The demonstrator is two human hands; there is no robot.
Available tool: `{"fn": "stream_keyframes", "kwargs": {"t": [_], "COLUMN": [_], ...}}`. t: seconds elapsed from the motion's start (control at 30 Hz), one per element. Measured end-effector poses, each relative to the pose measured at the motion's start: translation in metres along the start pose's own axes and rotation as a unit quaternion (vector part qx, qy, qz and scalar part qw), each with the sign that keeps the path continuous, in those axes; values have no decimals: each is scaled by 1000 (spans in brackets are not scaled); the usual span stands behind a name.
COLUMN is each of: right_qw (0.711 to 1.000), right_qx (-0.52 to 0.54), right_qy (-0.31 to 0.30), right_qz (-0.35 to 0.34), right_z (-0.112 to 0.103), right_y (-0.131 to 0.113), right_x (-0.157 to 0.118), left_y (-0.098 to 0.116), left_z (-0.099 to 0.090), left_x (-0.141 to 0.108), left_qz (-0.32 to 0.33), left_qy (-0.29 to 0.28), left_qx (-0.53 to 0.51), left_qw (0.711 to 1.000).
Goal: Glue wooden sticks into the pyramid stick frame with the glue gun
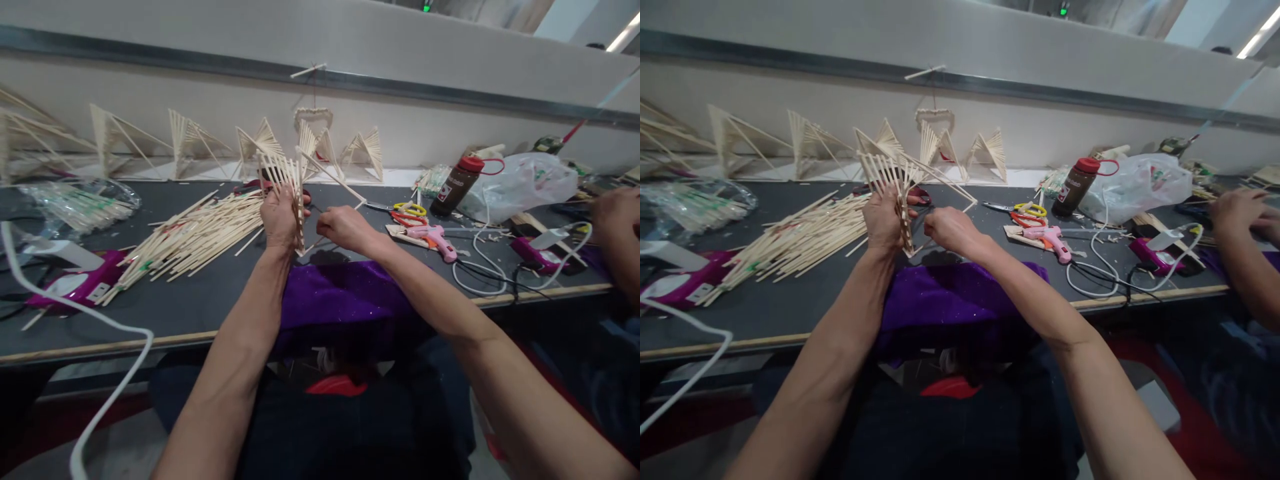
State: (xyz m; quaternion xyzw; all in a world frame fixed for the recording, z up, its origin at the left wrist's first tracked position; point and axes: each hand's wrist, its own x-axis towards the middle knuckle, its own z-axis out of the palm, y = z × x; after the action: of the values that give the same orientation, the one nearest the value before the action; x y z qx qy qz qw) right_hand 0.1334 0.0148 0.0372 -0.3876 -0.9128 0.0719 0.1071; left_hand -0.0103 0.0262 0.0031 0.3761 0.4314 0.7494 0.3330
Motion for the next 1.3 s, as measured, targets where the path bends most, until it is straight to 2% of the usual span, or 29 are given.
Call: {"fn": "stream_keyframes", "kwargs": {"t": [0.1,0.17,0.3,0.43,0.5,0.57,0.7,0.8,0.93,1.07,1.23,1.3], "right_qw": [991,983,982,988,989,991,992,1000,991,987,980,981], "right_qx": [89,138,179,145,124,112,105,-5,-93,-98,-95,-75], "right_qy": [2,-16,-28,-22,-1,29,38,-14,-71,-114,-175,-180], "right_qz": [-95,-122,-53,57,75,61,58,28,62,49,16,6], "right_z": [-8,-13,-17,-19,-20,-20,-11,6,30,35,16,6], "right_y": [7,17,53,96,108,111,99,88,78,78,96,108], "right_x": [-36,-70,-133,-161,-158,-145,-90,-44,-7,-7,-39,-56], "left_y": [3,5,10,13,14,14,12,11,6,2,-4,-9], "left_z": [-3,-5,-7,-10,-12,-12,-7,-1,5,4,5,7], "left_x": [4,7,11,15,17,17,12,6,-1,-2,-3,-4], "left_qz": [-9,-13,-9,-3,1,0,-12,-13,-15,-22,-30,-28], "left_qy": [22,39,72,100,106,107,89,57,26,13,-2,-14], "left_qx": [-11,-17,-25,-20,-17,-9,3,11,19,5,6,4], "left_qw": [1000,999,997,995,994,994,996,998,999,1000,1000,999]}}
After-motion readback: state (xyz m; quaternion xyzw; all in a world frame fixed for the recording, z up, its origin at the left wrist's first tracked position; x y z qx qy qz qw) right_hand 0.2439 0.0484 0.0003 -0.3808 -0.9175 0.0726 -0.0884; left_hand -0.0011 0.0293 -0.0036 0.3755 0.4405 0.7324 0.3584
